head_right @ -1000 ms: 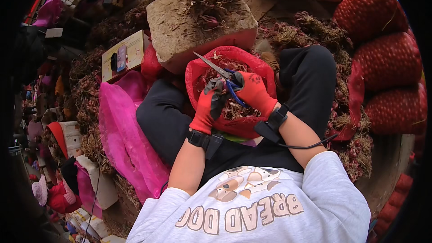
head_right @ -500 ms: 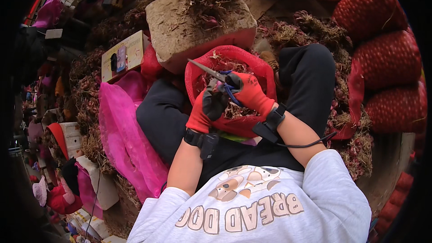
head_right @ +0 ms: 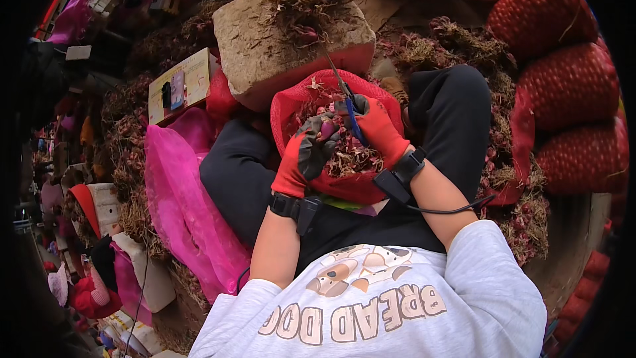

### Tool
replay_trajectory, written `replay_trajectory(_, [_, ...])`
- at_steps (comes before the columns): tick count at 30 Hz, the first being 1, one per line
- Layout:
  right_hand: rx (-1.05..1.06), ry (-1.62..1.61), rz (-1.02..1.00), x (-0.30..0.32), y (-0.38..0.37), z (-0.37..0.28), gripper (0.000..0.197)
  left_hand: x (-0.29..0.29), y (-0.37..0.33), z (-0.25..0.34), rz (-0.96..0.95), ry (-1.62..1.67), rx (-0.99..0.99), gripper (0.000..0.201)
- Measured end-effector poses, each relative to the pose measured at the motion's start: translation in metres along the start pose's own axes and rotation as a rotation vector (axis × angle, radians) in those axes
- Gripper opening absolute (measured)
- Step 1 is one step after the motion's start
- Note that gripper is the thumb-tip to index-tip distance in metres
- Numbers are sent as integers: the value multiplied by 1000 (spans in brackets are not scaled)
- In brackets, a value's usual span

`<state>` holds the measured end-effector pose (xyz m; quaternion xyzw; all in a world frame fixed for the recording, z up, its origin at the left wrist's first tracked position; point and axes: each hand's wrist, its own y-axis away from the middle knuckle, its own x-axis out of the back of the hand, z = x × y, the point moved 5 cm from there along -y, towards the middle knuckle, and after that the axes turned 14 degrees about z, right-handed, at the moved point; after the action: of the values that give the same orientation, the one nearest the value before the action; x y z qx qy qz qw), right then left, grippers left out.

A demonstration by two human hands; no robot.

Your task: Trimming the tops and roots of red onions using scissors and sorting them into mesh bags.

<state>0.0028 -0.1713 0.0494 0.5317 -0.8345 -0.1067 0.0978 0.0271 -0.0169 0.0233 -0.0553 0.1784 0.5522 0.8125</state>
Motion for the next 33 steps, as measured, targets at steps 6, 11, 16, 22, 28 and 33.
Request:
replay_trajectory(6, [331, 233, -93, -11, 9, -13, 29, 5, -8, -7, 84, 176, 217, 28])
replay_trajectory(11, [510, 566, 11, -3, 18, -31, 39, 13, -10, 5, 197, 342, 159, 35])
replay_trajectory(16, [710, 930, 8, 4, 38, -33, 40, 18, -13, 17, 260, 390, 144, 38])
replay_trajectory(22, [700, 1062, 59, 5, 36, -30, 45, 19, -14, 13, 197, 445, 124, 41])
replay_trajectory(28, [712, 1123, 63, 10, 32, -24, 45, 25, -13, 8, 212, 342, 102, 35])
replay_trajectory(33, [634, 1128, 87, 10, 33, -21, 42, 22, -15, 11, 159, 362, 143, 31])
